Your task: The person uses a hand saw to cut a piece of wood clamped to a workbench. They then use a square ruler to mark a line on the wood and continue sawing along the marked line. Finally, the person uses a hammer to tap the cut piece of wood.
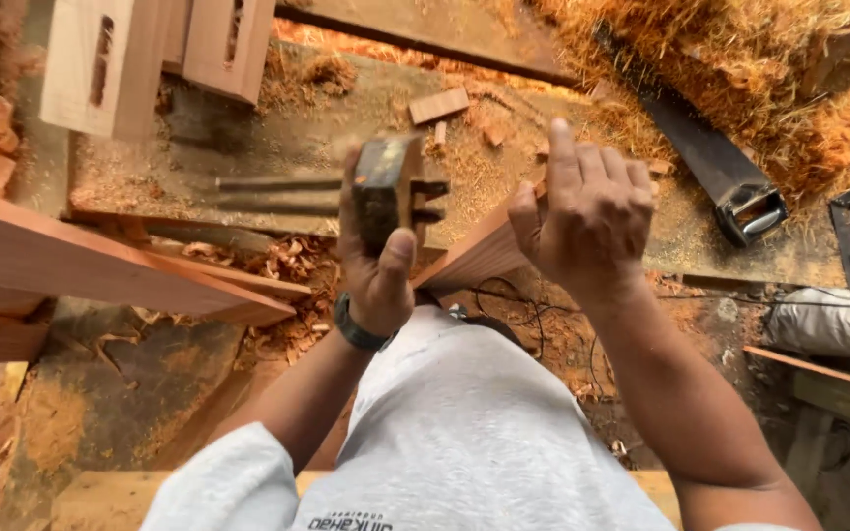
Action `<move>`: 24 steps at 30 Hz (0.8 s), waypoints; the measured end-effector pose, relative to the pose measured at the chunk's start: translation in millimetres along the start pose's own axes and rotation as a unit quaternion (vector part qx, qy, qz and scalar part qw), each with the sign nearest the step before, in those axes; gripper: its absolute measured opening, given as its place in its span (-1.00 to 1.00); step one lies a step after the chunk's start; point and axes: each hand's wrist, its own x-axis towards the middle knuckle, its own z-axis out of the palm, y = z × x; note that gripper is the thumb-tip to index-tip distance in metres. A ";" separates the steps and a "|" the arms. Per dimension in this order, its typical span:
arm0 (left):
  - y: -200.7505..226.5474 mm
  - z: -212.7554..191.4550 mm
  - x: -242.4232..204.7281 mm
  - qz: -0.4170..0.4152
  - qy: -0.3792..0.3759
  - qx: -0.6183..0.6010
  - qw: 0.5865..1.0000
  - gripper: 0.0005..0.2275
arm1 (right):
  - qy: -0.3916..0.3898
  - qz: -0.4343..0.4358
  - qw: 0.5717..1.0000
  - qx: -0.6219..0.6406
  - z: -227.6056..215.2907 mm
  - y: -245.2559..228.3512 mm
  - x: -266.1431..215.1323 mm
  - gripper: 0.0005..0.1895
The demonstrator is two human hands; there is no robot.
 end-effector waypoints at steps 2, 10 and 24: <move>-13.4 -0.4 2.2 0.014 -0.021 -0.015 1.000 -0.33 | 0.013 -0.012 0.999 -0.027 5.8 5.8 0.5 -0.38; -32.8 11.3 -13.5 0.030 0.017 -0.023 0.999 -0.35 | 0.074 0.001 0.997 -0.003 20.2 6.0 -2.2 -0.70; -20.4 4.1 -38.7 -0.071 0.079 -0.031 0.994 -0.31 | 0.118 0.018 0.993 0.011 -11.4 -24.7 12.2 -0.75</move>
